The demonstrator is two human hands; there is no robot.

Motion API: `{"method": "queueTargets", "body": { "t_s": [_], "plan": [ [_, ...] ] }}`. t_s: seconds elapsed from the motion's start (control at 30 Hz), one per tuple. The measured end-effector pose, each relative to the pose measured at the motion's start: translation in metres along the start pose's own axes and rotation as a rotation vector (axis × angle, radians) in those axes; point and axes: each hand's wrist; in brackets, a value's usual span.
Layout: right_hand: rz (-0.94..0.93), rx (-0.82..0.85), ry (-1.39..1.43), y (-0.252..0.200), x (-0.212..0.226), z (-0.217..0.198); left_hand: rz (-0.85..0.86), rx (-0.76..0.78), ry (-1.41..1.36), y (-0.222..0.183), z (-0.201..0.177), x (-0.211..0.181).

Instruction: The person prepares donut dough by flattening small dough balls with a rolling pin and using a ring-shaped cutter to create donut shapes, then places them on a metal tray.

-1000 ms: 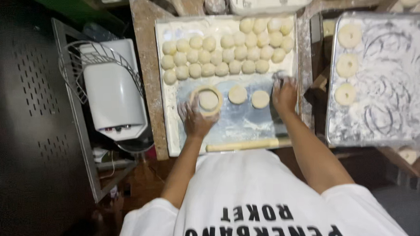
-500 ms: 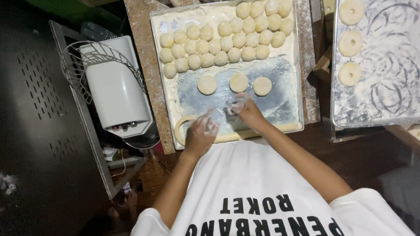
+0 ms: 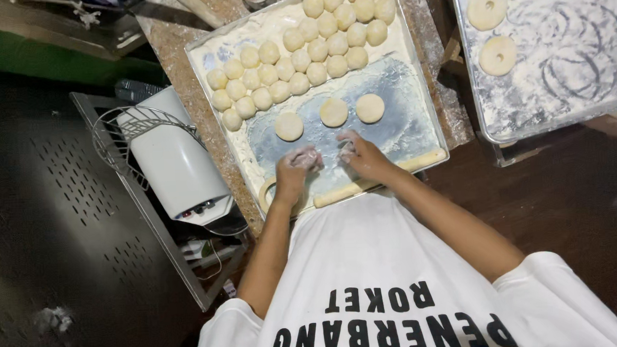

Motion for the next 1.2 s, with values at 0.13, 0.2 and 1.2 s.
{"method": "queueTargets", "body": {
  "t_s": [0.13, 0.2, 1.2],
  "plan": [
    [0.077, -0.097, -0.188, -0.037, 0.003, -0.033, -0.005, -0.013, 0.083, 0.008, -0.026, -0.038],
    [0.012, -0.148, -0.338, -0.052, -0.022, -0.041, 0.141, -0.067, 0.086, 0.027, -0.037, -0.035],
    [-0.765, -0.664, -0.784, -0.057, -0.064, -0.033, 0.344, -0.155, 0.544, 0.061, -0.036, -0.038]
  ]
}}
Point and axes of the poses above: each hand's wrist, its own y-axis towards the middle knuckle, its own z-axis out of the palm, x = y × z, and after that the axes turned 9 degrees about y, right-handed
